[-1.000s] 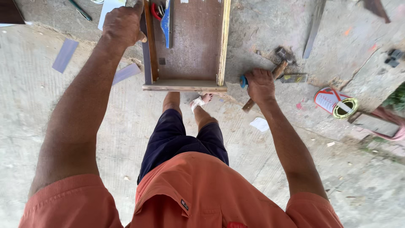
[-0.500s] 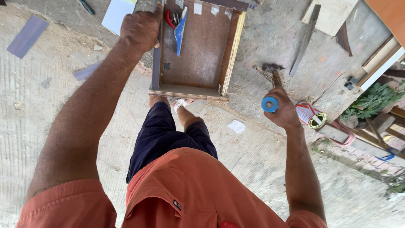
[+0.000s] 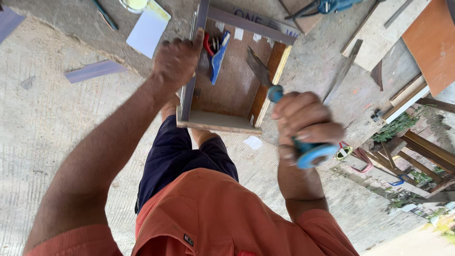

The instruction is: The person assembles a small wooden frame by fitting thin wooden strips into grooves, applying glue to the joints, and securing them with a hammer and nails. The person repeatedly checks fit, applies glue, and hammers nails to fasten the frame.

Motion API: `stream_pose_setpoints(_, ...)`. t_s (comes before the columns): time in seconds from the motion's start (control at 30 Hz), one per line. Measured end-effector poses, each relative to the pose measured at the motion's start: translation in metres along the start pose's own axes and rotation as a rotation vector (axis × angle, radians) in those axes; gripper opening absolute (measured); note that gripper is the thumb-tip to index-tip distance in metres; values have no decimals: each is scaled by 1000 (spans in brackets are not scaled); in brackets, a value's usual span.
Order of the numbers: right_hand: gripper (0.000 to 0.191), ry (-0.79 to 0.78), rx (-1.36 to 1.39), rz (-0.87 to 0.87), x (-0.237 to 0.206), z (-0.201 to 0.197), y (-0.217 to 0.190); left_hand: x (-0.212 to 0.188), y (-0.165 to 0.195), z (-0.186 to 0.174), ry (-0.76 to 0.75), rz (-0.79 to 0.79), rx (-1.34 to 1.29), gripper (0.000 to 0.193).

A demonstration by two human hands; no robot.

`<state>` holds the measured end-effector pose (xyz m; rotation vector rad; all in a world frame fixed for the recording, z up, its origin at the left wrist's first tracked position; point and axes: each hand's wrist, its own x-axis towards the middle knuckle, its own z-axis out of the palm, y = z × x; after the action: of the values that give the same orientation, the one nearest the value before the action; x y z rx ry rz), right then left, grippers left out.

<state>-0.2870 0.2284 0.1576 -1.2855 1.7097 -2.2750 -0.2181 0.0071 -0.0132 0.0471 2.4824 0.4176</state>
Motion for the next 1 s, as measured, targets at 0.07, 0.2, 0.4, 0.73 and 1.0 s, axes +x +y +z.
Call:
stream_pose_setpoints(0.07, 34, -129, -31, 3, 19, 23, 18, 2, -4, -3, 18, 16, -13, 82)
stream_pose_setpoints(0.2, 28, -420, -6, 30, 43, 44, 61, 9, -14, 0, 11, 36, -82, 84)
stream_pose_setpoints(0.4, 35, -675, -5, -82, 38, 61, 121, 15, -21, 13, 204, 75, -37, 71)
stream_pose_setpoints(0.73, 28, -4, -289, 157, 10, 53, 123, 18, -30, 21, 310, 78, -70, 66)
stream_pose_setpoints(1.0, 34, -53, -205, 111, 31, 36, 142, 19, -33, 22, 308, 67, -117, 64)
